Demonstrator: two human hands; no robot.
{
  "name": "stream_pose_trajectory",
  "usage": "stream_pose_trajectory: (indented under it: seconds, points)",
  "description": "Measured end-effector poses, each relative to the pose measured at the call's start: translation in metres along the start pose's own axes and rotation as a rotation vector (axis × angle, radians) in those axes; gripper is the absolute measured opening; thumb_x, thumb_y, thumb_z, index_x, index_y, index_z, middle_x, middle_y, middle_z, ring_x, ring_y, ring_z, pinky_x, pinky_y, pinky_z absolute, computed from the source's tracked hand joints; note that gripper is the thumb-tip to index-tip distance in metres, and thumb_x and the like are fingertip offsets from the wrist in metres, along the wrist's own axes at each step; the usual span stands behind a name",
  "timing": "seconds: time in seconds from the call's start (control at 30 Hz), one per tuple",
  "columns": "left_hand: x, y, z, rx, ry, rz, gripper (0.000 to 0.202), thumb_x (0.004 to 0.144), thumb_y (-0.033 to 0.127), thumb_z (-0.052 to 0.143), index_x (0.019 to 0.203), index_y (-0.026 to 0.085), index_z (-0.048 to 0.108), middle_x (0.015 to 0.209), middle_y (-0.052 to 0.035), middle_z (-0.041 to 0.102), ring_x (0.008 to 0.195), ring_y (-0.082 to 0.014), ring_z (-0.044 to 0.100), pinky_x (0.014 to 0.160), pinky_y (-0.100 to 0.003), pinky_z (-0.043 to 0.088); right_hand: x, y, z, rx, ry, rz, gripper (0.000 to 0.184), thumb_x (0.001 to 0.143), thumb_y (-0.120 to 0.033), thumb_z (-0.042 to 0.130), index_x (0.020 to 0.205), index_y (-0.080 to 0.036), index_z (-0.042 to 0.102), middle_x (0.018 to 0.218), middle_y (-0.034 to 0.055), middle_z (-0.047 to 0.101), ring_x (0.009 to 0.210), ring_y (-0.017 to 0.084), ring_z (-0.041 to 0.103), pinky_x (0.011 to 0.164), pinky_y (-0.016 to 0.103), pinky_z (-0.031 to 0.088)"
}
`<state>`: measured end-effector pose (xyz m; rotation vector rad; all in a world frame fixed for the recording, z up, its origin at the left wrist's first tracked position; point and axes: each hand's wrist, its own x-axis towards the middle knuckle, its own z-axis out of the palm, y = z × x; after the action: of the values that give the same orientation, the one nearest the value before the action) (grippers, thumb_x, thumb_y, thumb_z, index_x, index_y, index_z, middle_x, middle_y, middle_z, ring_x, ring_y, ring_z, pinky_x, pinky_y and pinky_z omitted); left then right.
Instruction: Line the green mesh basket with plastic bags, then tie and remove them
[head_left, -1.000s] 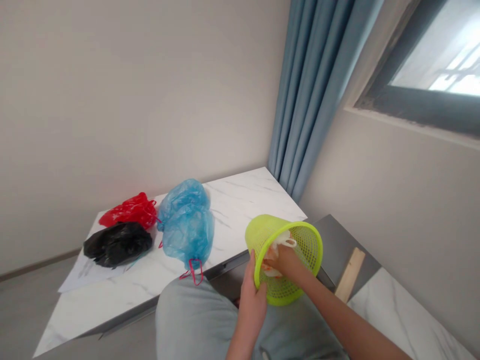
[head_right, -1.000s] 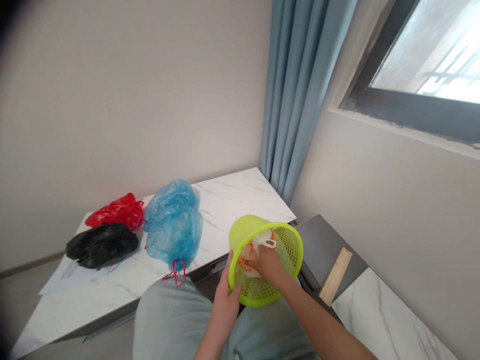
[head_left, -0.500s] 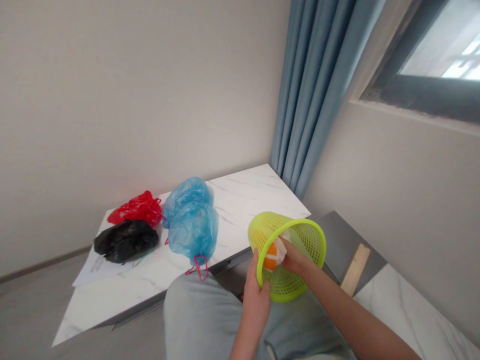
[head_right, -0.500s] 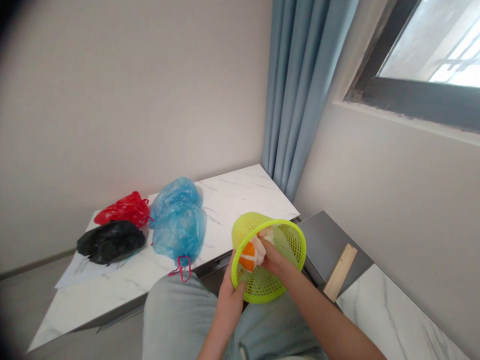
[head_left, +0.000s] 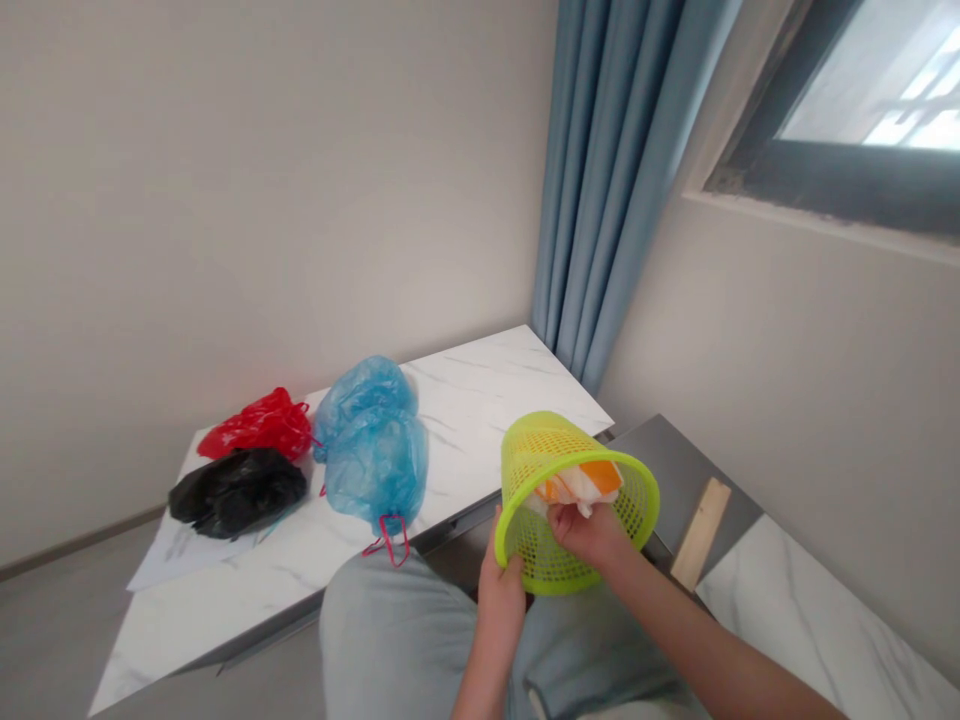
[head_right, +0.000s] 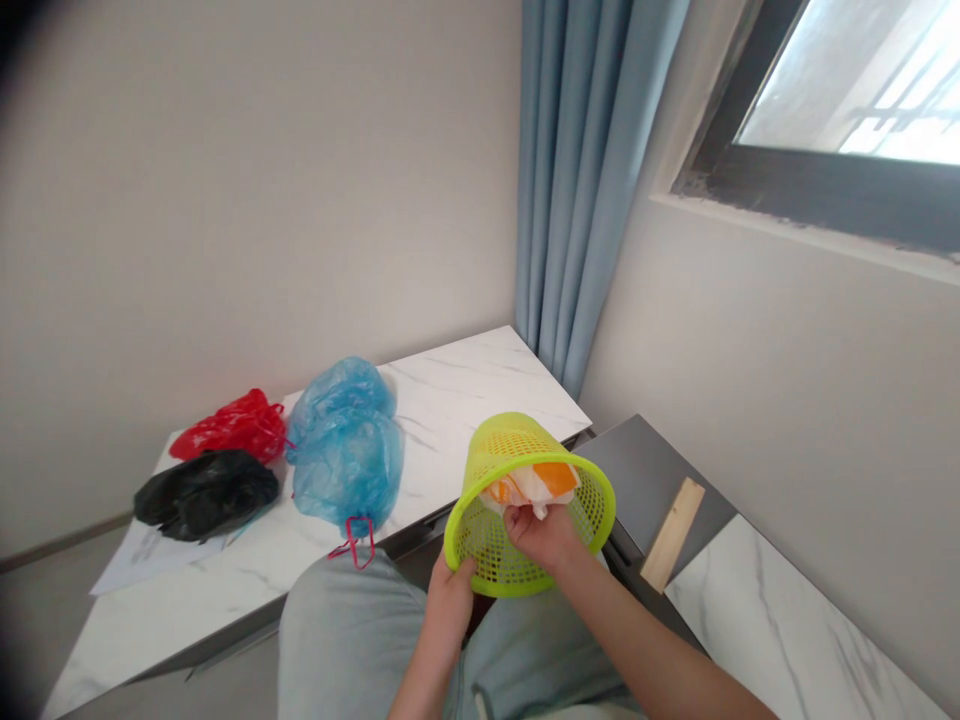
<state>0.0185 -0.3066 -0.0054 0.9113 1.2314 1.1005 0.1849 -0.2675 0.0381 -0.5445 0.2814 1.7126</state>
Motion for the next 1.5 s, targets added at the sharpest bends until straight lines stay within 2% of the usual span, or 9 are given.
stream_pose_trajectory:
  seconds: [0.23,0.47,0.63,0.77,0.9,1.1,1.23,1.37,1.5]
  points:
    - [0.001,-0.003,-0.004,-0.154,0.056,-0.193,0.056,0.063,0.020,0.061,0.119,0.014,0.065,0.115,-0.0122,0.071,0.111,-0.0287,0.065,0.098,-0.041,0.048,-0.018,0.011,0.001,-0.075,0.014,-0.059,0.019,0.095,-0.030,0.048,0.101,-0.022,0.064,0.095,0.0027,0.074,0.071,0.012,0.067,0.060,0.023,0.055]
    - [-0.009,0.018,-0.004,-0.293,0.055,-0.308,0.061,0.061,0.015,0.060,0.122,0.013,0.060,0.111,-0.0128,0.072,0.103,-0.0283,0.068,0.091,-0.039,0.052,-0.026,0.011,-0.003,-1.111,0.174,-0.525,0.034,0.077,-0.041,0.068,0.105,-0.022,0.066,0.101,0.0081,0.073,0.093,0.025,0.066,0.083,0.038,0.054]
    - [-0.011,0.027,0.001,-0.329,0.049,-0.296,0.065,0.060,0.014,0.059,0.125,0.014,0.059,0.112,-0.0117,0.072,0.108,-0.0285,0.067,0.091,-0.038,0.053,-0.030,-0.002,-0.009,-1.650,0.247,-0.601,0.017,0.076,-0.032,0.065,0.086,-0.018,0.067,0.091,0.0114,0.072,0.100,0.030,0.064,0.094,0.045,0.048]
    - [-0.008,0.026,0.000,-0.350,0.085,-0.322,0.066,0.062,0.013,0.060,0.128,0.014,0.056,0.110,-0.0118,0.072,0.102,-0.0283,0.069,0.086,-0.038,0.055,-0.036,-0.009,0.002,-1.683,-0.105,-0.772,0.031,0.070,-0.013,0.061,0.097,-0.023,0.071,0.114,0.0087,0.069,0.121,0.031,0.053,0.114,0.050,0.031]
    - [0.000,0.026,-0.004,-0.333,0.156,-0.304,0.060,0.066,0.013,0.065,0.125,0.019,0.058,0.113,-0.0095,0.071,0.101,-0.0244,0.069,0.087,-0.036,0.055,-0.047,-0.020,0.017,-1.711,-0.263,-0.854,0.043,0.072,-0.009,0.054,0.110,-0.025,0.069,0.118,0.0084,0.066,0.118,0.029,0.054,0.112,0.050,0.034]
    - [0.025,0.033,-0.016,-0.332,0.204,-0.381,0.044,0.073,0.008,0.059,0.116,0.017,0.058,0.094,-0.0080,0.072,0.076,-0.0196,0.071,0.074,-0.037,0.058,-0.067,-0.039,0.011,-1.692,-0.026,-0.922,0.040,0.067,-0.016,0.064,0.106,-0.023,0.070,0.115,0.0107,0.068,0.121,0.036,0.052,0.110,0.057,0.034]
    - [0.048,0.044,-0.024,-0.299,0.233,-0.384,0.039,0.075,0.007,0.057,0.113,0.017,0.059,0.096,-0.0087,0.072,0.077,-0.0186,0.070,0.072,-0.034,0.058,-0.078,-0.049,0.010,-1.698,0.183,-1.017,0.044,0.070,-0.029,0.070,0.113,-0.019,0.063,0.112,0.0127,0.068,0.109,0.033,0.059,0.098,0.051,0.046]
    - [0.070,0.047,-0.032,-0.223,0.272,-0.317,0.032,0.078,0.013,0.062,0.110,0.018,0.060,0.100,-0.0079,0.069,0.077,-0.0152,0.068,0.069,-0.028,0.057,-0.083,-0.058,0.012,-1.577,0.241,-0.880,0.052,0.075,-0.036,0.070,0.121,-0.019,0.053,0.097,0.0074,0.070,0.082,0.023,0.066,0.073,0.036,0.056]
    - [0.090,0.042,-0.037,-0.200,0.292,-0.257,0.026,0.080,0.017,0.065,0.105,0.017,0.059,0.102,-0.0092,0.067,0.074,-0.0136,0.067,0.067,-0.028,0.057,-0.082,-0.063,0.011,-1.474,0.303,-0.814,0.066,0.069,-0.044,0.074,0.125,-0.018,0.050,0.096,0.0079,0.070,0.078,0.023,0.067,0.065,0.034,0.057]
